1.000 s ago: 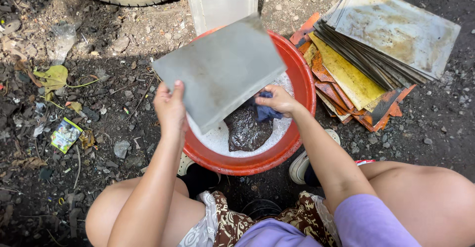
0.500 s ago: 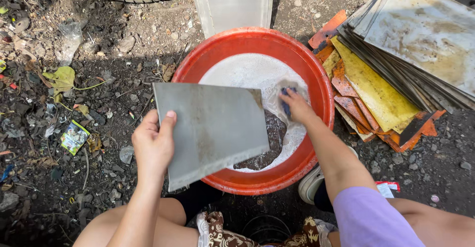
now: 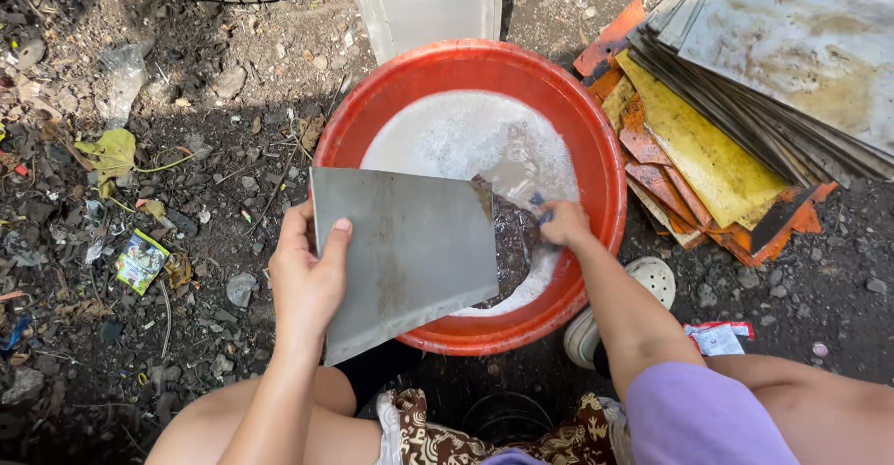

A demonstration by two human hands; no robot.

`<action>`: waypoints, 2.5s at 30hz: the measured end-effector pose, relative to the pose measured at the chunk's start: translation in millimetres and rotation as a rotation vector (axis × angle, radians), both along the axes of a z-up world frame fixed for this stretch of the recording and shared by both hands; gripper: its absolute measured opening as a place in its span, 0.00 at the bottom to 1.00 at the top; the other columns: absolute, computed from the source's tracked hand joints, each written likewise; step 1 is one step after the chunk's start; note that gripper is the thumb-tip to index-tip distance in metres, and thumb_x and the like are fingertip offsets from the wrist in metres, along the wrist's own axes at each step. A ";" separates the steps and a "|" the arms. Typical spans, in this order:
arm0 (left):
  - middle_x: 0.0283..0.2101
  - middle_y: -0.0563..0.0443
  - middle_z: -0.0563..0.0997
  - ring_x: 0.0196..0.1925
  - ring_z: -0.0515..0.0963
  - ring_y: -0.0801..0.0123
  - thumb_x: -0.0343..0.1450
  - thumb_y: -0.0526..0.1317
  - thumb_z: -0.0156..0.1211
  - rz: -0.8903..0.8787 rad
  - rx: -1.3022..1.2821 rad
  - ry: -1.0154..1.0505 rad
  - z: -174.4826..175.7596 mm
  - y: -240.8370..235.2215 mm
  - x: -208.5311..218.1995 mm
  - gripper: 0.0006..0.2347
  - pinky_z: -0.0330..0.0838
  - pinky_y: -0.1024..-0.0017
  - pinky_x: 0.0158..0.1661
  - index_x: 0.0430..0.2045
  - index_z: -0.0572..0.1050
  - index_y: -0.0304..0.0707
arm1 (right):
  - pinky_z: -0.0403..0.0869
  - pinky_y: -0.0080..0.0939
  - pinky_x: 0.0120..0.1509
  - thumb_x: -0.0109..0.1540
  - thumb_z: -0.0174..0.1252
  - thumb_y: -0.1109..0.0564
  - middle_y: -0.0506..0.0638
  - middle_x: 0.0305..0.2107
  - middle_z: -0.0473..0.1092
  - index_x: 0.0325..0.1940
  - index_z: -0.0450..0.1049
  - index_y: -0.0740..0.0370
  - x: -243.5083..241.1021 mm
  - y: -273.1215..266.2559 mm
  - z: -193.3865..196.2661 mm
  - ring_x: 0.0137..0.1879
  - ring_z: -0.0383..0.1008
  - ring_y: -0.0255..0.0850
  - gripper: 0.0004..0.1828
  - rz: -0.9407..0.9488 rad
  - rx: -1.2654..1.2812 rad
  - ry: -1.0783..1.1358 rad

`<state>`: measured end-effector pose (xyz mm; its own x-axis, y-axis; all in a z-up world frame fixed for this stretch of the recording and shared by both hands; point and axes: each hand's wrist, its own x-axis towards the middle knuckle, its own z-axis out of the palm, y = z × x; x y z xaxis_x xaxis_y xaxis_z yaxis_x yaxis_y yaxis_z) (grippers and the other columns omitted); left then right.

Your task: The person sits on the ground and scrubs rectangular metal sheets with a blue cloth using soapy water from a red basin. They repeatedly dip the cloth, wipe both sides of each sheet, and place cleaned sheets into a stack beside the basin.

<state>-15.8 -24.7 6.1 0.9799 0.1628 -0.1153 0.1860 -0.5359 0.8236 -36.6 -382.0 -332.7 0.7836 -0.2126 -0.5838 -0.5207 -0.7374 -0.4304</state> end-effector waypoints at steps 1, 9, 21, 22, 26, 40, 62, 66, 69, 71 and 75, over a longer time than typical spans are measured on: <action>0.45 0.45 0.83 0.47 0.82 0.68 0.72 0.36 0.61 -0.045 0.053 -0.090 -1.3 0.8 -3.0 0.14 0.73 0.71 0.49 0.50 0.73 0.30 | 0.76 0.49 0.55 0.41 0.70 0.63 0.55 0.38 0.78 0.47 0.83 0.50 2.0 -4.5 14.5 0.48 0.79 0.51 0.29 -0.127 0.104 -0.030; 0.55 0.35 0.79 0.53 0.83 0.53 0.70 0.32 0.58 -0.126 0.053 -0.062 0.4 -5.8 -11.0 0.27 0.75 0.63 0.51 0.66 0.60 0.34 | 0.79 0.45 0.53 0.40 0.59 0.70 0.51 0.51 0.75 0.58 0.73 0.61 25.0 9.4 176.1 0.54 0.78 0.42 0.40 -0.229 1.138 -0.220; 0.56 0.35 0.80 0.55 0.82 0.58 0.68 0.28 0.60 -0.137 0.031 -0.067 -7.6 6.2 -11.6 0.29 0.74 0.66 0.54 0.66 0.60 0.31 | 0.60 0.51 0.80 0.59 0.56 0.63 0.57 0.65 0.67 0.63 0.69 0.55 3.4 219.2 200.8 0.73 0.64 0.53 0.26 -0.054 0.666 -1.110; 0.58 0.34 0.79 0.58 0.81 0.57 0.68 0.27 0.60 -0.161 0.015 -0.127 -8.8 8.9 -11.7 0.28 0.73 0.67 0.56 0.66 0.60 0.29 | 0.62 0.52 0.79 0.59 0.53 0.63 0.57 0.64 0.68 0.62 0.69 0.55 6.5 213.1 182.8 0.72 0.65 0.55 0.25 -0.128 0.642 -1.081; 0.56 0.36 0.80 0.56 0.81 0.59 0.68 0.27 0.61 -0.144 0.006 -0.098 -13.5 13.9 -4.3 0.28 0.72 0.67 0.55 0.65 0.62 0.29 | 0.63 0.55 0.75 0.60 0.52 0.66 0.63 0.60 0.67 0.63 0.67 0.59 20.5 166.3 112.8 0.71 0.64 0.65 0.26 -0.178 0.351 -1.011; 0.53 0.34 0.81 0.52 0.83 0.59 0.68 0.30 0.63 -0.162 0.068 -0.145 -21.9 21.5 -5.0 0.30 0.74 0.68 0.51 0.67 0.59 0.29 | 0.55 0.58 0.76 0.55 0.52 0.61 0.70 0.59 0.61 0.61 0.66 0.68 -48.6 142.0 52.4 0.69 0.58 0.67 0.28 -0.149 0.152 -0.858; 0.51 0.26 0.79 0.46 0.82 0.42 0.66 0.29 0.61 -0.254 0.234 -0.276 -15.2 -10.2 -14.7 0.31 0.75 0.57 0.49 0.66 0.59 0.24 | 0.67 0.47 0.76 0.69 0.55 0.57 0.61 0.59 0.71 0.61 0.71 0.64 38.0 219.7 215.7 0.69 0.71 0.52 0.17 -0.154 0.751 -1.170; 0.46 0.29 0.81 0.30 0.81 0.46 0.66 0.31 0.60 -0.129 0.184 -0.012 4.0 -9.2 -6.4 0.31 0.76 0.58 0.40 0.67 0.58 0.29 | 0.69 0.48 0.70 0.66 0.55 0.58 0.62 0.53 0.71 0.56 0.71 0.65 44.4 173.2 142.3 0.63 0.71 0.53 0.15 -0.248 0.426 -0.972; 0.48 0.29 0.80 0.29 0.80 0.45 0.66 0.31 0.61 -0.131 0.176 -0.003 -3.2 -11.3 -5.9 0.31 0.75 0.59 0.40 0.66 0.58 0.28 | 0.62 0.55 0.72 0.67 0.52 0.60 0.65 0.54 0.67 0.57 0.70 0.66 31.2 126.9 82.9 0.66 0.65 0.59 0.15 -0.165 0.216 -0.723; 0.51 0.26 0.78 0.39 0.80 0.43 0.67 0.30 0.62 -0.178 0.193 -0.137 -11.6 -9.3 -12.4 0.30 0.74 0.59 0.46 0.66 0.58 0.25 | 0.56 0.62 0.74 0.67 0.54 0.60 0.65 0.57 0.68 0.56 0.70 0.66 11.6 112.9 56.9 0.70 0.60 0.63 0.14 -0.031 0.018 -0.760; 0.56 0.25 0.76 0.54 0.80 0.41 0.66 0.29 0.62 -0.152 0.165 -0.227 -14.2 -8.7 -4.0 0.31 0.73 0.60 0.52 0.65 0.59 0.24 | 0.59 0.58 0.74 0.64 0.53 0.63 0.66 0.58 0.66 0.55 0.67 0.68 1.0 120.1 49.5 0.72 0.57 0.67 0.15 -0.068 0.099 -0.836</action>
<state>-19.7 -33.5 -8.1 0.9921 0.0109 0.1254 -0.0854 -0.6734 0.7343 -35.5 -261.9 -283.2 0.9534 -0.2532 0.1641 -0.0439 -0.6546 -0.7547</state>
